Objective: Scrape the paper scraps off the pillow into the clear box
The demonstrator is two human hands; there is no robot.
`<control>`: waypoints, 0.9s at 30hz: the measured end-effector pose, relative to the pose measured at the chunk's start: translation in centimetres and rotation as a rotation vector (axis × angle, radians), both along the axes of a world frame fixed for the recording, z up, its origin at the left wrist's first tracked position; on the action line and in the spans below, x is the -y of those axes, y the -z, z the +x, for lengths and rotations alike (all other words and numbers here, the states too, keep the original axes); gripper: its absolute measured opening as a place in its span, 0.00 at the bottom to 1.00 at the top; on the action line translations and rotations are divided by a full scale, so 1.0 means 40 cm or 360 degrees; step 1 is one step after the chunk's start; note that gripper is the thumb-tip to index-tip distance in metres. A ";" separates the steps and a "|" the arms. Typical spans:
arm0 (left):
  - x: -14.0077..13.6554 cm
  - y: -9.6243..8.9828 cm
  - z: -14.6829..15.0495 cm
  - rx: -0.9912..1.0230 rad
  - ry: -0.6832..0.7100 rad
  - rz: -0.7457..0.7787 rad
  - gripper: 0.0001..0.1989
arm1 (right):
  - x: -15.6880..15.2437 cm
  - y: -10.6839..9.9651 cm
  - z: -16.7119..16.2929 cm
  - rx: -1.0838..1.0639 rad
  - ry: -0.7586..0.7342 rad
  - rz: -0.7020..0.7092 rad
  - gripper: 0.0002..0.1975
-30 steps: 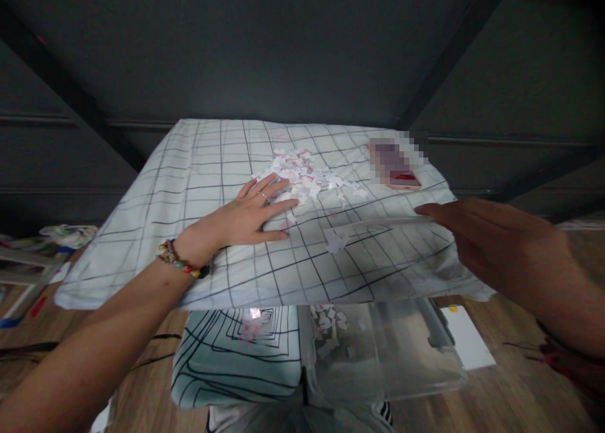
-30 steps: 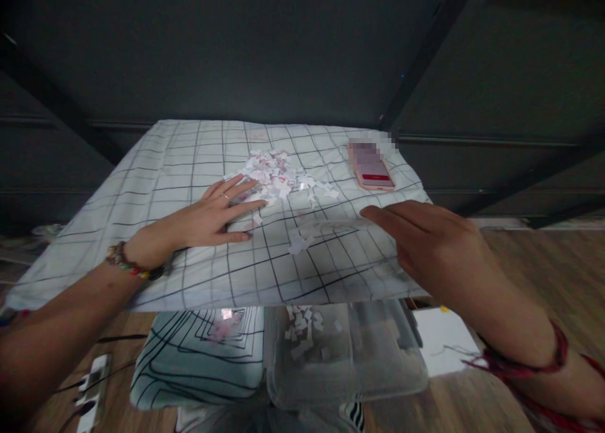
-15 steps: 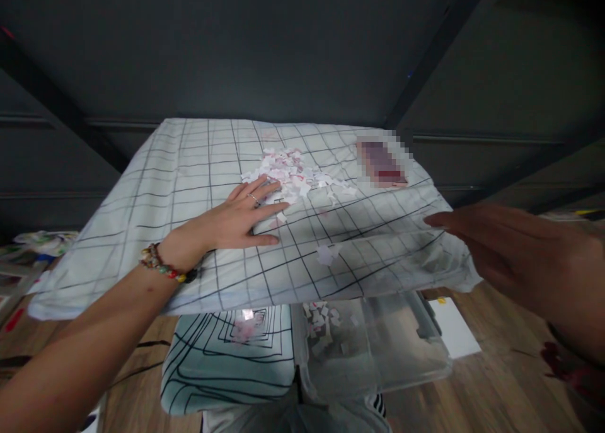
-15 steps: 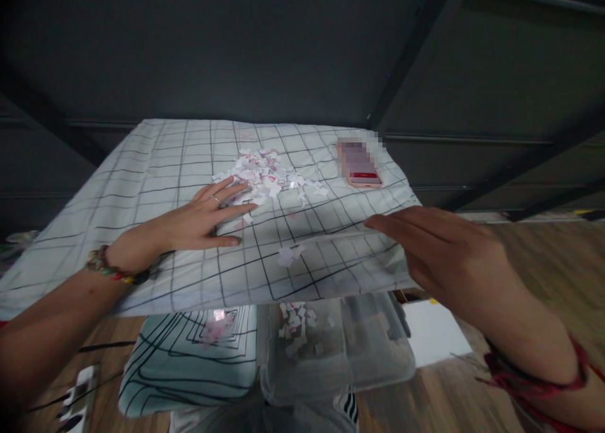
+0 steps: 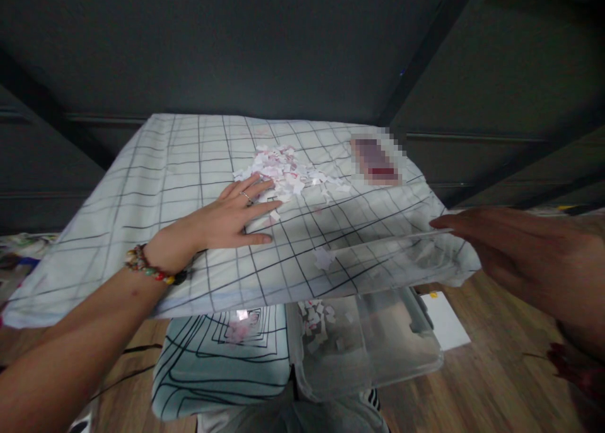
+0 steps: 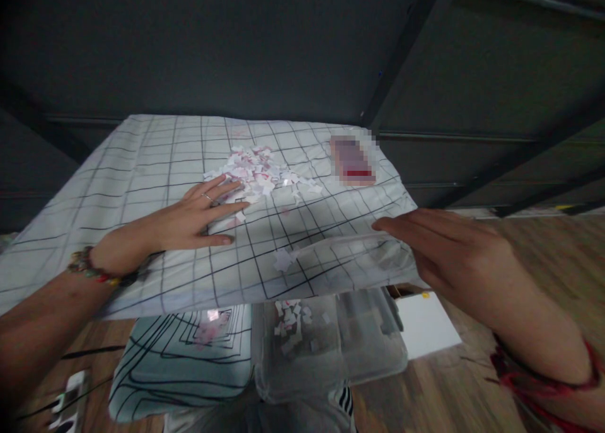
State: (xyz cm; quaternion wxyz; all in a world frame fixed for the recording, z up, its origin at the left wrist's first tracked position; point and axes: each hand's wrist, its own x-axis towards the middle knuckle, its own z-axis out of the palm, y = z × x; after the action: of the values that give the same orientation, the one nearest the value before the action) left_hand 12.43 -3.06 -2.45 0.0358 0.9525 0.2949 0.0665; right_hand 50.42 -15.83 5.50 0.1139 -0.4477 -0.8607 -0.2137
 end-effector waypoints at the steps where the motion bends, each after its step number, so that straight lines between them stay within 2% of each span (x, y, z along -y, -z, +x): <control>1: 0.000 0.000 0.000 -0.0007 0.0004 0.0007 0.32 | -0.003 0.002 0.000 0.0020 -0.0090 0.0033 0.14; 3: 0.000 0.000 -0.001 -0.0006 0.0011 0.0020 0.32 | -0.011 0.003 -0.003 0.0091 -0.0211 0.0095 0.14; 8: 0.001 -0.003 0.000 0.0004 0.0015 0.0007 0.32 | -0.034 0.001 -0.032 0.0145 -0.0286 0.0214 0.15; 15: 0.004 -0.007 0.004 -0.0026 -0.0011 0.0009 0.33 | -0.062 -0.003 -0.064 0.0159 -0.0241 0.0305 0.16; 18: 0.004 -0.007 0.005 -0.0043 -0.0019 0.0005 0.33 | -0.049 -0.007 -0.060 0.0102 -0.0199 0.0270 0.16; 24: 0.006 -0.007 0.005 -0.0055 -0.0032 0.0017 0.33 | -0.019 0.000 -0.058 0.0136 -0.0347 0.0224 0.16; 27: 0.010 -0.012 0.009 -0.0068 -0.0030 0.0037 0.33 | -0.013 0.007 -0.064 0.0071 -0.0338 0.0193 0.16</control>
State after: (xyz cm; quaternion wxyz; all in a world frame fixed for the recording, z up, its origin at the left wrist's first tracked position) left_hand 12.78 -3.46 -1.95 0.0177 0.9513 0.3037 0.0499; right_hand 47.86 -15.31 5.22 0.1435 -0.3414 -0.8912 -0.2620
